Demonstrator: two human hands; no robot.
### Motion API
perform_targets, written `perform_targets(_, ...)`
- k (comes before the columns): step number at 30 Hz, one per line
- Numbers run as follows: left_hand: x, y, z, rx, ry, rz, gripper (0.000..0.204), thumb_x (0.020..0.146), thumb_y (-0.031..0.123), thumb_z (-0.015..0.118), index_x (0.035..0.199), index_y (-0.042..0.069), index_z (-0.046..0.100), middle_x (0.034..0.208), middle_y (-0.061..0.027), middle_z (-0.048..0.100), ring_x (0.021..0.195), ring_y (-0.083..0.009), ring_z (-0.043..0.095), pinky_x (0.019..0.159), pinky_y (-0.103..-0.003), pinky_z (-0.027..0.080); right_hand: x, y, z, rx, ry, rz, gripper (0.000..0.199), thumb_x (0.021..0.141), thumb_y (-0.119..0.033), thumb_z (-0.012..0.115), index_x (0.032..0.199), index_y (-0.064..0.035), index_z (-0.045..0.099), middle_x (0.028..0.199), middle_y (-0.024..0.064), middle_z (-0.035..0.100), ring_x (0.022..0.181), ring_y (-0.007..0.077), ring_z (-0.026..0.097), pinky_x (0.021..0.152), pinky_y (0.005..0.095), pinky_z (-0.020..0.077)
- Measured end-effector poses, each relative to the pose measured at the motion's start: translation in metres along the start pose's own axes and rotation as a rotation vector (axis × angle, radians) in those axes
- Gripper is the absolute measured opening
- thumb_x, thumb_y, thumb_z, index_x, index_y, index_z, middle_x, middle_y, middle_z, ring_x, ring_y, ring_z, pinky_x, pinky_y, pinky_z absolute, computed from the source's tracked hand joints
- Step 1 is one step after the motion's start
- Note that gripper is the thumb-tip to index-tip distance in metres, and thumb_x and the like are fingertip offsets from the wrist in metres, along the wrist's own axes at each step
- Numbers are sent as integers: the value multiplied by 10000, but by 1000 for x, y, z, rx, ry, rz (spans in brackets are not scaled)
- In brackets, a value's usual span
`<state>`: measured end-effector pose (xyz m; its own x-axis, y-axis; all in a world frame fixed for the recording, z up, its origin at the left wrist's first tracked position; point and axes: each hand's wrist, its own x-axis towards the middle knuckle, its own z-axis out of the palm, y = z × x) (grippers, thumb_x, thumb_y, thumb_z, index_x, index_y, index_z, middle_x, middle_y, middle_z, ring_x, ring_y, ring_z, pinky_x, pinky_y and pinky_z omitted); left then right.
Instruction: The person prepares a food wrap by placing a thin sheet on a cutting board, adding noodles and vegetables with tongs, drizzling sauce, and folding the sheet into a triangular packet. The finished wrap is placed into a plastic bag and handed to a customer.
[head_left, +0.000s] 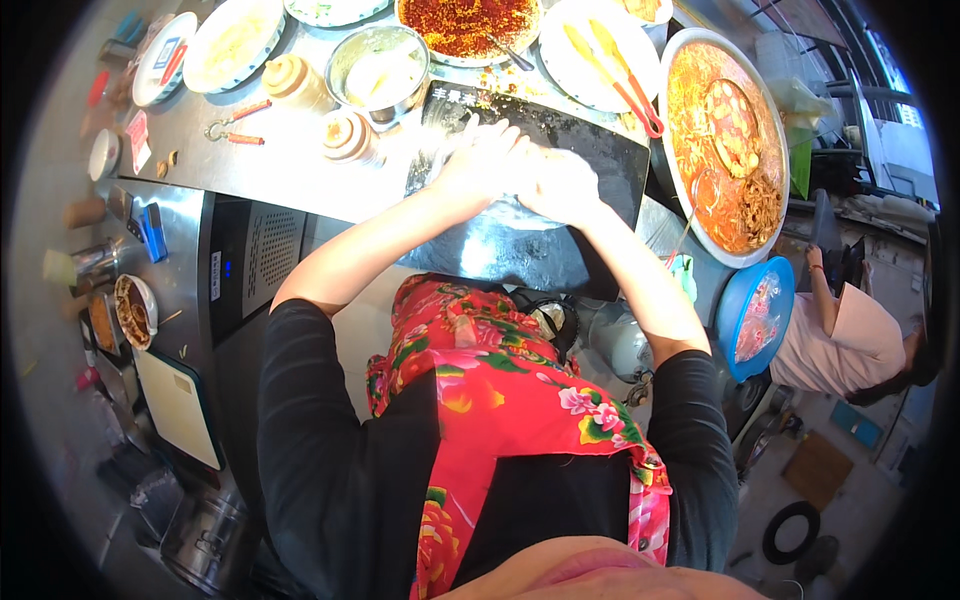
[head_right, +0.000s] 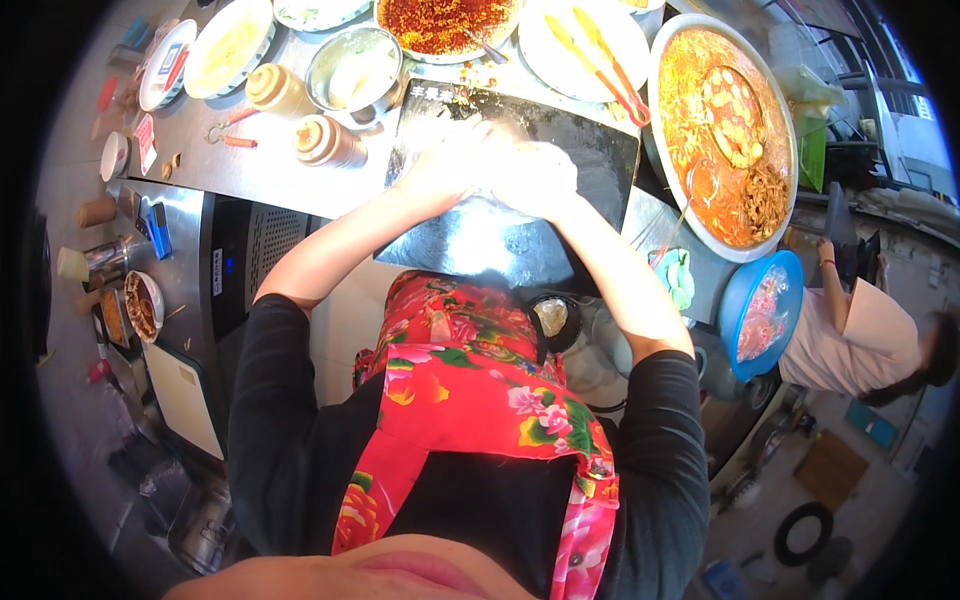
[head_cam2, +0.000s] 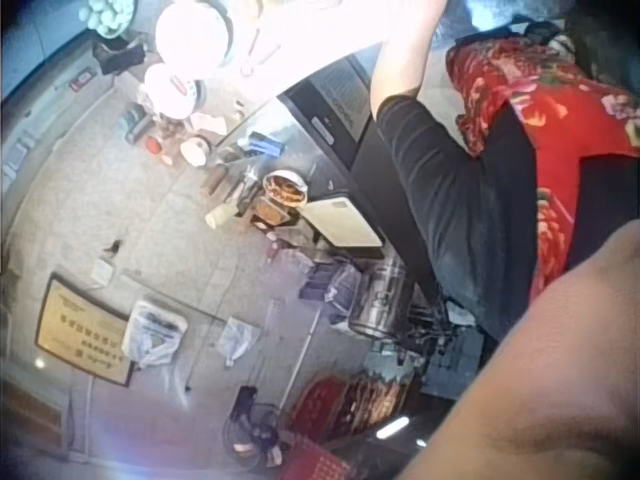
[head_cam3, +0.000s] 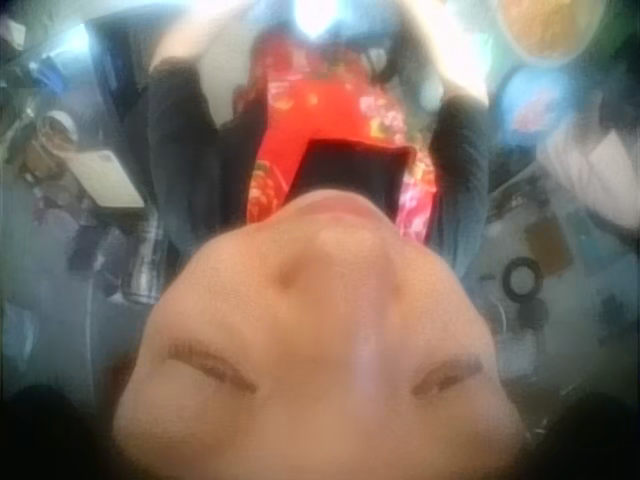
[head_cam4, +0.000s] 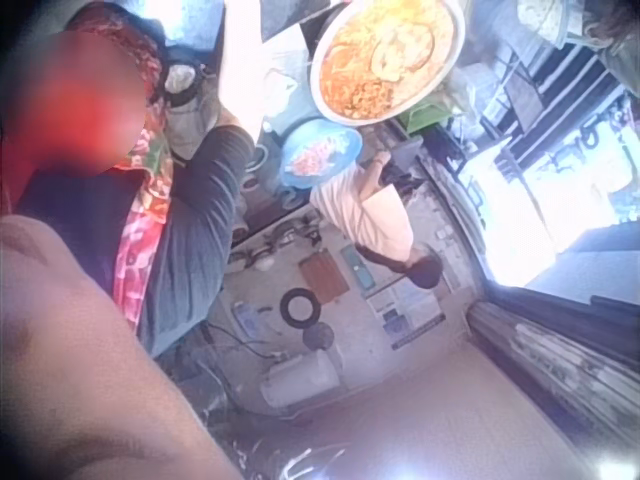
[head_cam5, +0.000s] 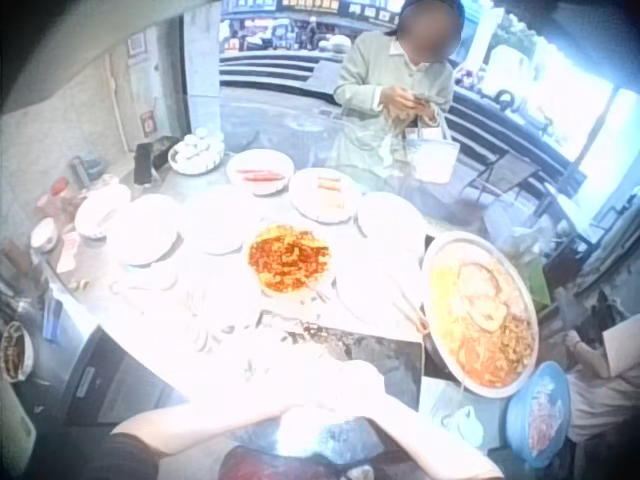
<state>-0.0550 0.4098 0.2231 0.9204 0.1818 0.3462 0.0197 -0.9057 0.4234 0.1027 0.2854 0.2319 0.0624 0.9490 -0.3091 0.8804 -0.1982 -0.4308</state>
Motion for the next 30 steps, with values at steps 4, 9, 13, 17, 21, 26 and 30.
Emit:
perform_targets(4, 0, -18, 19, 126, -120, 264, 598, 799, 323, 723, 1301, 72, 518, 1301, -163, 543, 1238, -301, 526, 1060, -553, 381, 3, 19, -21, 709, -443, 51, 448, 840, -289, 699, 1179, -13, 606, 1078, 118, 642, 1016, 192, 607, 903, 329, 493)
perform_targets(9, 16, -3, -21, -904, -600, 114, 717, 747, 251, 776, 1349, 35, 453, 1307, -153, 544, 1198, -268, 556, 1000, -397, 456, -32, 20, -78, 751, -668, 144, 387, 953, -299, 597, 1215, -16, 628, 1087, 77, 681, 969, 170, 631, 843, 319, 512)
perform_targets(13, 10, 25, -31, -1748, -862, -272, 860, 768, 229, 777, 1477, -2, 347, 1397, -104, 523, 1239, -173, 520, 1066, -358, 423, -76, 10, -149, 542, -357, 47, 479, 833, -254, 737, 1232, -28, 599, 1056, 99, 681, 956, 187, 639, 866, 333, 509)
perform_targets(17, -15, 50, -34, -2137, -755, -998, 904, 714, 287, 805, 1459, 0, 380, 1372, -112, 537, 1190, -182, 559, 1020, -349, 461, -135, -7, -172, -341, 318, -80, 434, 792, -50, 671, 1222, -61, 615, 1009, 158, 669, 915, 299, 640, 846, 355, 511)
perform_targets(21, -10, 86, -20, -1817, -237, -450, 485, 930, 237, 593, 1349, 15, 492, 1206, -96, 611, 1068, -200, 615, 957, -338, 496, -193, -39, -161, 1058, 410, 120, 264, 966, -157, 619, 1169, 5, 663, 842, 96, 670, 662, 171, 606, 662, 321, 506)
perform_targets(26, 18, 137, 41, -1425, -56, -362, 220, 957, 190, 596, 1131, 56, 605, 1026, -62, 645, 935, -154, 628, 837, -324, 522, -187, -86, -119, 482, 356, -181, 368, 816, -254, 754, 1077, -39, 609, 844, 103, 606, 752, 223, 627, 638, 340, 511)
perform_targets(30, 17, 145, 87, -2408, 20, -804, 289, 999, 311, 546, 1162, 87, 627, 1136, -87, 668, 1029, -196, 650, 897, -362, 535, -181, -73, -92, -88, 269, -143, 262, 826, -132, 741, 1056, -32, 666, 935, 144, 659, 776, 299, 636, 679, 362, 514)
